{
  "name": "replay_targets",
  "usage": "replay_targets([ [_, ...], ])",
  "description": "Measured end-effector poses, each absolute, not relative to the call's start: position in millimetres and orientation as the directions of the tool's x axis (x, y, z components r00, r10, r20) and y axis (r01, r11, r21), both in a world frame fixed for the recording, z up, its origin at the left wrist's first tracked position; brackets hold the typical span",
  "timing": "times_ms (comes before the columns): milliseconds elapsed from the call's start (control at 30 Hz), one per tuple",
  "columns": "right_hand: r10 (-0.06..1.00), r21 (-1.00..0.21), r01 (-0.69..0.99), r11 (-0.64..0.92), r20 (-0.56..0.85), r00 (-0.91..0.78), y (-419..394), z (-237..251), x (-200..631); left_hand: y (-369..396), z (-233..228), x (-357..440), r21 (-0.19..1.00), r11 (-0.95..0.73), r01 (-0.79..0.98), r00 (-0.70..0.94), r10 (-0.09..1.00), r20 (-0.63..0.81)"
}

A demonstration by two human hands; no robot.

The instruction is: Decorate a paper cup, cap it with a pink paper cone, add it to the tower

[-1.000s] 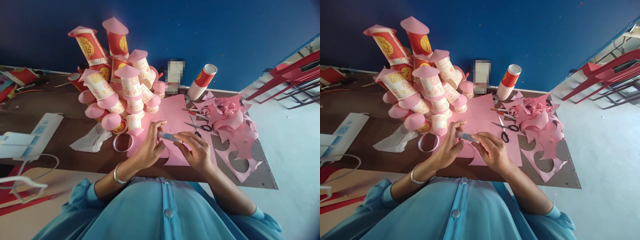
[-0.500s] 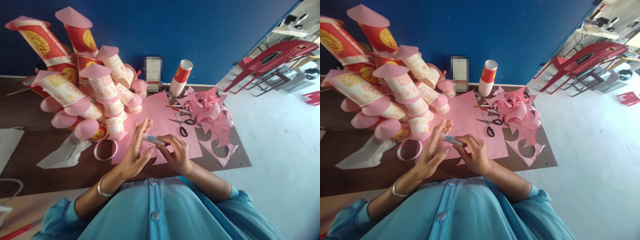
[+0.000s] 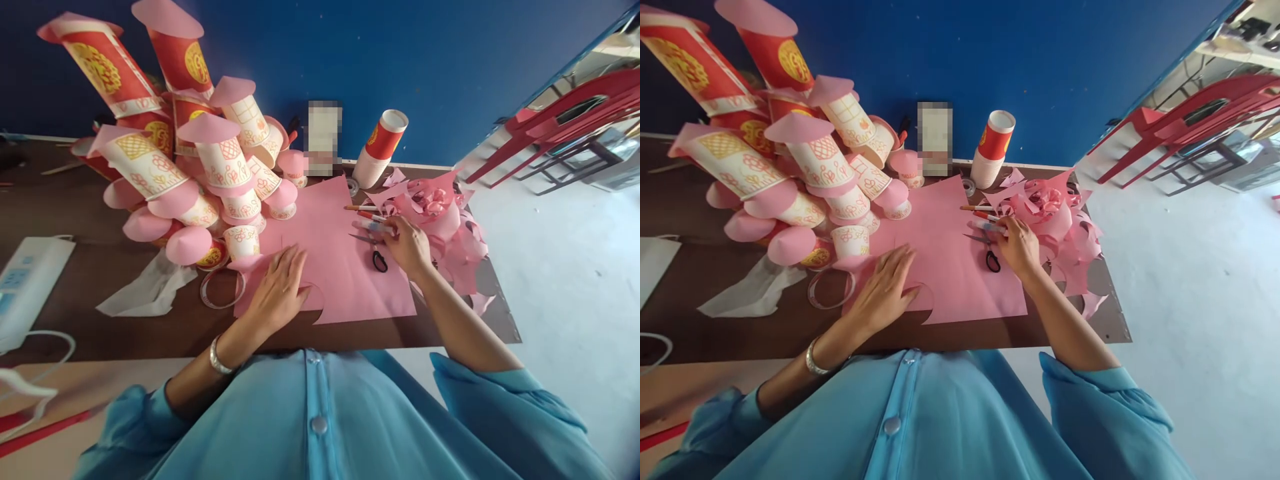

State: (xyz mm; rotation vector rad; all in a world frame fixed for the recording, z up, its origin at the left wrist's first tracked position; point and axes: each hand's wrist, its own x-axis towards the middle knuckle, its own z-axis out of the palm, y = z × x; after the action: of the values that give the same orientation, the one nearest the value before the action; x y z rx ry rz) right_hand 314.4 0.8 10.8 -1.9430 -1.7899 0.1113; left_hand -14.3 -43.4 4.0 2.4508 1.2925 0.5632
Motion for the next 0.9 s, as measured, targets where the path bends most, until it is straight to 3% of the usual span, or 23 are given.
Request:
replay_targets([
  [133, 0.907, -0.284, 0.931, 0.23, 0.41, -0.099, -13.5, 13.0, 283.7, -44.2, 1.5, -13.9, 0.359, -0.536, 0.764, 0.512, 0.843, 0.167],
  [233, 0.911, -0.326, 0.871, 0.367, 0.314, -0.266, -25.3, 17.7, 250.3, -35.8, 8.7, -6.9, 0.308, -0.529, 0.791, 0.509, 0.848, 0.148],
  [367, 0.911, -0.341, 0.845, 0.411, 0.174, -0.373, -27.7, 16.7, 223.9, -21.5, 20.3, 5.3, 0.218, -0.519, 0.826, 0.517, 0.853, 0.074],
  [533, 0.916, -0.31, 0.862, 0.4, 0.129, -0.379, -23.0, 11.8, 214.7, -8.0, 30.1, 9.0, 0.171, -0.519, 0.838, 0.53, 0.848, -0.025],
  [633, 0.919, -0.322, 0.861, 0.393, 0.121, -0.375, -21.4, 10.7, 213.0, -1.9, 32.7, 6.0, 0.202, -0.53, 0.823, 0.548, 0.835, -0.043],
  [900, 0.914, -0.501, 0.767, 0.4, 0.154, -0.376, -13.6, 2.8, 227.0, 5.4, 41.1, -0.3, 0.485, -0.375, 0.79, 0.486, 0.865, -0.123],
])
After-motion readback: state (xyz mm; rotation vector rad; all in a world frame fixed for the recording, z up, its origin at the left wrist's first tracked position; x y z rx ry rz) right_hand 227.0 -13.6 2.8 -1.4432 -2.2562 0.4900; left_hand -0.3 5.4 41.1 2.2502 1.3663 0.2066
